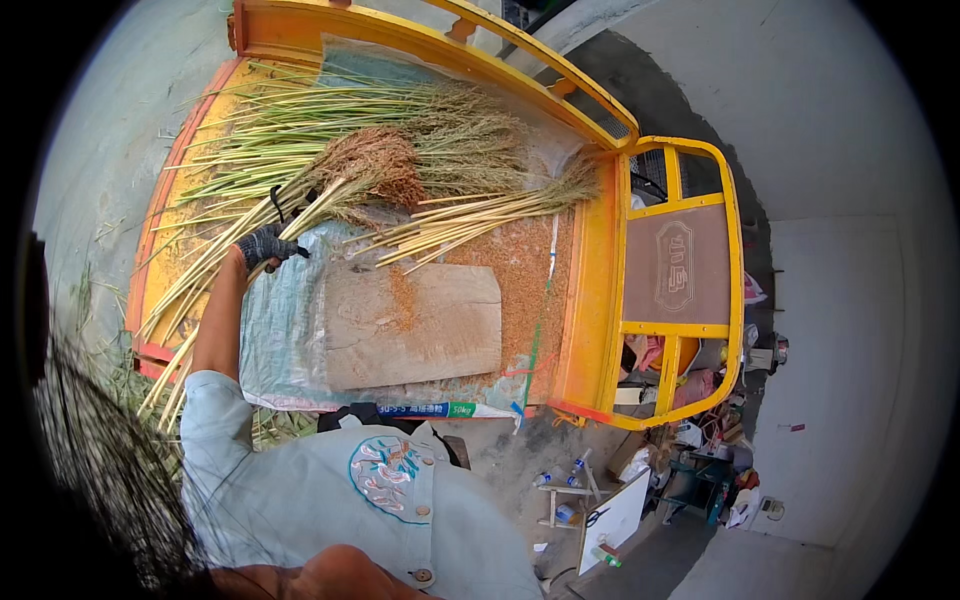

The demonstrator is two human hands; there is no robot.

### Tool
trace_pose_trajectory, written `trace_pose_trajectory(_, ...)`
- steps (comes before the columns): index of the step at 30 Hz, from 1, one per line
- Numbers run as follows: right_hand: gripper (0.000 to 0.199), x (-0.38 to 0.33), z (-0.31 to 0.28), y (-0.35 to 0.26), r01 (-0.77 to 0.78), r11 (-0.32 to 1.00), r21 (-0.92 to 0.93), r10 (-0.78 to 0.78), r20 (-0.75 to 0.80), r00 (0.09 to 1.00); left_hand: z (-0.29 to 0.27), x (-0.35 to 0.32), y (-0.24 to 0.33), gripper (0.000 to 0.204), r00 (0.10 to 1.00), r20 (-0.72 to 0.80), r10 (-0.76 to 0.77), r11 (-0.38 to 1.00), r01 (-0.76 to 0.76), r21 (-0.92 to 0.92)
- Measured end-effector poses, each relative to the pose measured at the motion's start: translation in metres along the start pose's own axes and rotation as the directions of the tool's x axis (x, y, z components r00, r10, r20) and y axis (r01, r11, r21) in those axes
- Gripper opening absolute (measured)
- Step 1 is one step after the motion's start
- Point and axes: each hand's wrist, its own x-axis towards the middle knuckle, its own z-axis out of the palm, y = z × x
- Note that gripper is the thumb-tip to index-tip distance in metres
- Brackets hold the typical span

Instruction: The person repeatedly strikes bundles of harvested grain stalks against a wooden board placed on the bed of a yellow utility vehicle. This action separates the grain kernels from the stalks, causing them to fall onto the vehicle bed. The person handles the stalks by hand, adjusting their grip and position between strikes.

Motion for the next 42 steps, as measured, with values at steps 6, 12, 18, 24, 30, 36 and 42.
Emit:
trace_pose_trajectory(6, 0.058, -0.044, 0.029, 0.033, -0.121, 0.986, 0.119, 0.124, -0.016, 0.992, 0.056, -0.010, -0.069, 0.021, 0.995, 0.089, -0.049, 0.932, 0.078, -0.354)
trace_pose_trajectory(12, 0.058, -0.084, 0.058, 0.057, -0.225, 0.955, 0.191, 0.228, 0.005, 0.974, 0.096, -0.028, -0.073, 0.019, 0.976, 0.218, 0.008, 0.849, 0.108, -0.518)
trace_pose_trajectory(18, 0.058, -0.096, 0.079, 0.062, -0.246, 0.943, 0.222, 0.244, 0.037, 0.969, 0.121, -0.029, -0.050, 0.018, 0.994, -0.006, -0.107, 0.954, 0.101, -0.283)
trace_pose_trajectory(24, 0.058, -0.096, 0.085, 0.061, -0.230, 0.941, 0.248, 0.228, 0.038, 0.973, 0.128, -0.044, -0.053, 0.023, 0.994, 0.076, 0.084, 0.891, -0.041, -0.452)
trace_pose_trajectory(30, 0.058, -0.097, 0.084, 0.055, -0.213, 0.940, 0.267, 0.211, 0.036, 0.977, 0.149, -0.066, -0.030, 0.028, 0.938, 0.208, 0.277, 0.876, -0.158, -0.456)
trace_pose_trajectory(36, 0.058, -0.064, 0.076, 0.065, -0.160, 0.948, 0.274, 0.171, -0.016, 0.985, 0.207, -0.065, -0.019, 0.022, 0.908, 0.372, 0.194, 0.939, -0.062, -0.339)
trace_pose_trajectory(42, 0.058, 0.027, 0.047, 0.049, -0.001, 0.960, 0.280, 0.022, -0.072, 0.997, 0.268, -0.029, -0.082, 0.018, 0.856, 0.509, -0.093, 0.931, 0.255, -0.260)
